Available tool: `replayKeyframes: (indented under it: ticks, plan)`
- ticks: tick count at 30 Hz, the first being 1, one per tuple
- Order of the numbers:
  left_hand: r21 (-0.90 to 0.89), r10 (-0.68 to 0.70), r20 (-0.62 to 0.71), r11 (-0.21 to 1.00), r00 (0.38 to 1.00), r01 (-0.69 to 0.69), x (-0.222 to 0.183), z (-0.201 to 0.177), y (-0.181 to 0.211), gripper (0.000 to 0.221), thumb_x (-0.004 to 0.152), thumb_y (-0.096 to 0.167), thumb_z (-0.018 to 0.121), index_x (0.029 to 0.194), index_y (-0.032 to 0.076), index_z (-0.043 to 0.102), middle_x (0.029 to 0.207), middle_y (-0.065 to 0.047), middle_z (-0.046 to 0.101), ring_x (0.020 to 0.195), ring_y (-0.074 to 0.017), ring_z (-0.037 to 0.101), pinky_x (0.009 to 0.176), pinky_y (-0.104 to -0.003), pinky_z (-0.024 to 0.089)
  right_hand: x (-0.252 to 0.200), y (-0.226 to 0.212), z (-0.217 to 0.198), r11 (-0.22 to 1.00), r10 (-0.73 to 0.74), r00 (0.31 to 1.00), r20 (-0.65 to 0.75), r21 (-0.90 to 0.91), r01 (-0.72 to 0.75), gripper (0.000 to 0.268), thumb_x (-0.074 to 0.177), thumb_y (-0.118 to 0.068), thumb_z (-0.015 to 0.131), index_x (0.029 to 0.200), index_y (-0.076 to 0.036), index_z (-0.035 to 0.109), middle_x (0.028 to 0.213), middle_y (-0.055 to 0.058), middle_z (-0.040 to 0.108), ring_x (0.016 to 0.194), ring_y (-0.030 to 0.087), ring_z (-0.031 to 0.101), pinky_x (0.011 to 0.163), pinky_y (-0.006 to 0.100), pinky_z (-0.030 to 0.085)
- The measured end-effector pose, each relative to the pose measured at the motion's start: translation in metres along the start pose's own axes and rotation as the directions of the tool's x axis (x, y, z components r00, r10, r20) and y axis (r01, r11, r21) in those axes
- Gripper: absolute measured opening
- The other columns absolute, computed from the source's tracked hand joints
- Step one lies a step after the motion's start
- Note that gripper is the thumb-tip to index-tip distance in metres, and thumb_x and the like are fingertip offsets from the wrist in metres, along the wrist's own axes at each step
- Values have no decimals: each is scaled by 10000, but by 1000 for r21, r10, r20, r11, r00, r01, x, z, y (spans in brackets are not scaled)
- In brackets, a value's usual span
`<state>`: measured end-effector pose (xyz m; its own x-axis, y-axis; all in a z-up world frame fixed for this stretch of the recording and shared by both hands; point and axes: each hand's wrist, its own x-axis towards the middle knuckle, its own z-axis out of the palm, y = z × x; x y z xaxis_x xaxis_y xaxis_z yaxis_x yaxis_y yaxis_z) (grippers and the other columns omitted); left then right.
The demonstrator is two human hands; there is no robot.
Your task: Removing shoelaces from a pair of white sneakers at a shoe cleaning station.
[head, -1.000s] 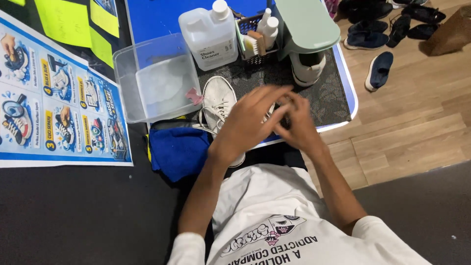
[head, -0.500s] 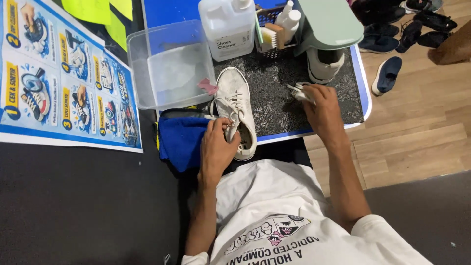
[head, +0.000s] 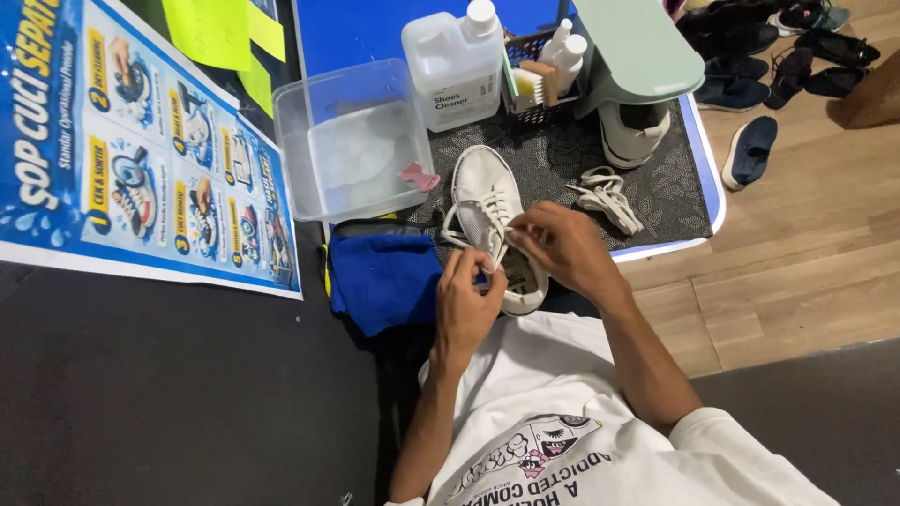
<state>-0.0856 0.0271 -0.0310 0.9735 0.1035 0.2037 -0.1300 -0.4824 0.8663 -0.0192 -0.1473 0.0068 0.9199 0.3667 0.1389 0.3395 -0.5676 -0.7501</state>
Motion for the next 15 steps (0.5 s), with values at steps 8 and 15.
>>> replayKeyframes:
  ticks: [8, 15]
  plan:
    - [24, 177, 36, 984, 984, -177, 0, -17, 24, 210, 799, 315, 806, 779, 164, 663, 827, 5, 408, 830, -236, 542, 788, -361, 515, 1, 22, 9, 989, 52, 997, 49, 137, -59, 181, 1029, -180, 614, 998, -3, 635, 972, 175, 646, 892, 355, 689, 673, 444, 579]
    - [-248, 167, 366, 966, 916, -77, 3, -35, 34, 308, 837, 311, 803, 1039, 89, 734, 1063, -156, 665, 1081, -427, 657, 975, -524, 476, 1, 17, 2, 985, 91, 989, 119, 135, -107, 222, 1058, -210, 544, 1013, 6, 572, 909, 211, 605, 883, 394, 659, 661, 471, 551]
